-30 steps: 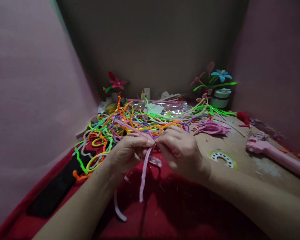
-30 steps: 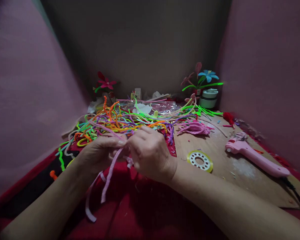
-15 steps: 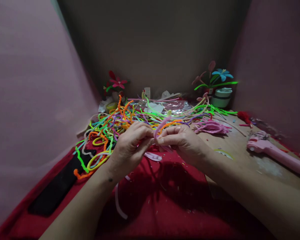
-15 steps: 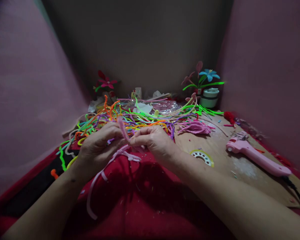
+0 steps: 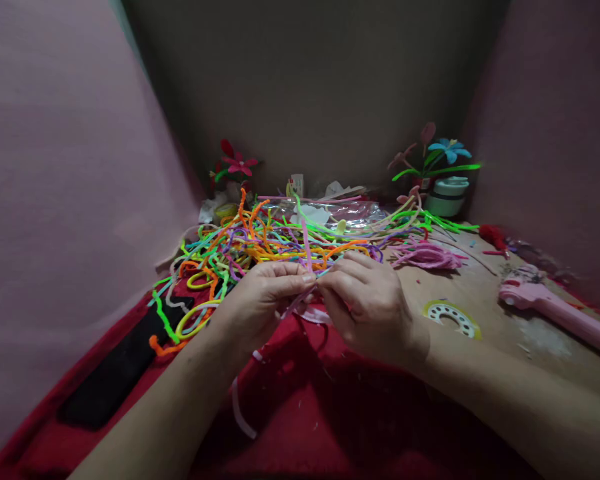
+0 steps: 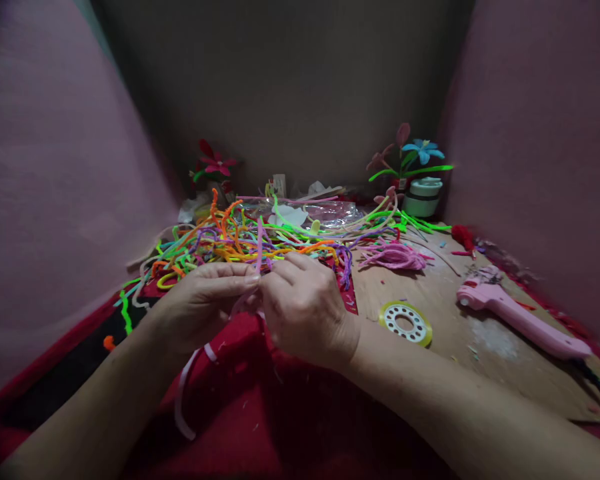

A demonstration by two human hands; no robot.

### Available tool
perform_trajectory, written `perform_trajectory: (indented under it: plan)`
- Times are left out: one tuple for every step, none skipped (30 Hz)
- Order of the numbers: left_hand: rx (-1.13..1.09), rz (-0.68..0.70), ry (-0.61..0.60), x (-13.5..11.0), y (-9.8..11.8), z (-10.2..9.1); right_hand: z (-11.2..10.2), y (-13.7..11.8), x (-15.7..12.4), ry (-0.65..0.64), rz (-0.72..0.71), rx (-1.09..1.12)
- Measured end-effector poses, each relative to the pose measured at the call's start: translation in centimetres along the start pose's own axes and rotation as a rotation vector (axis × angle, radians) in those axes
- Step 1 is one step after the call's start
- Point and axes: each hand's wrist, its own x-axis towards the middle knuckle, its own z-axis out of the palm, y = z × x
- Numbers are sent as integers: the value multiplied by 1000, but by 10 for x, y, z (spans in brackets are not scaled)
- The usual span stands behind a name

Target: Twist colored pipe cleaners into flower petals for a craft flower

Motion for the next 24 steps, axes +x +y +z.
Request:
perform_trajectory:
  plan:
    - [82,48,26,-1,1,1,1,1,0,21,39,29]
    - [175,106,61,-3,2,3,1,2,1,43,88,65]
    - [273,165,103,-4,2,4,1,2,1,60,139,103]
    - [365,222,148,-6,3,6,2,2,2,69,184,139]
    - [447,271,189,-7,3,8,2,2,3,69,219,174]
    - [512,310,223,-7,3,9,1,2,4,60,248,209]
    - [561,340,246,-8,3,10,1,2,5,45,277,248]
    - [598,363,259,-8,2,10,1,2,6,21,311,293]
    - [627,384,268,-8,2,10,0,2,6,-6,352,344]
    - [653,406,277,-8,1,9,0,2,7,-37,397,400]
    - [678,430,285,-8,0,8,0,2,7,-67,444,454]
    - [704,449,293,-7,-1,7,1,2,7,-94,486,500]
    - [730,461,299,-6,-1,6,1,2,7,-105,513,526]
    - [751,461,302,-5,-2,4,2,2,6,-93,516,521]
    - [765,448,298,-4,-3,3,2,1,5,-58,490,483]
    - [770,428,289,-3,-3,2,2,1,4,-9,433,417]
    - [768,406,275,-2,-3,1,2,1,3,45,351,330]
    - [761,385,254,-1,-3,1,1,2,3,92,256,232]
    - [756,369,230,-1,-3,0,0,2,3,122,162,130]
    - [755,355,202,-1,-3,0,0,3,4,128,83,34]
    - [764,346,179,-1,-3,0,-1,5,5,120,26,-54]
    - [779,339,164,-1,-2,1,-1,6,6,99,-10,-129]
    - [793,332,153,-2,-1,1,-2,8,7,76,-31,-184]
    - [802,326,152,-3,-1,2,-2,9,8,47,-40,-215]
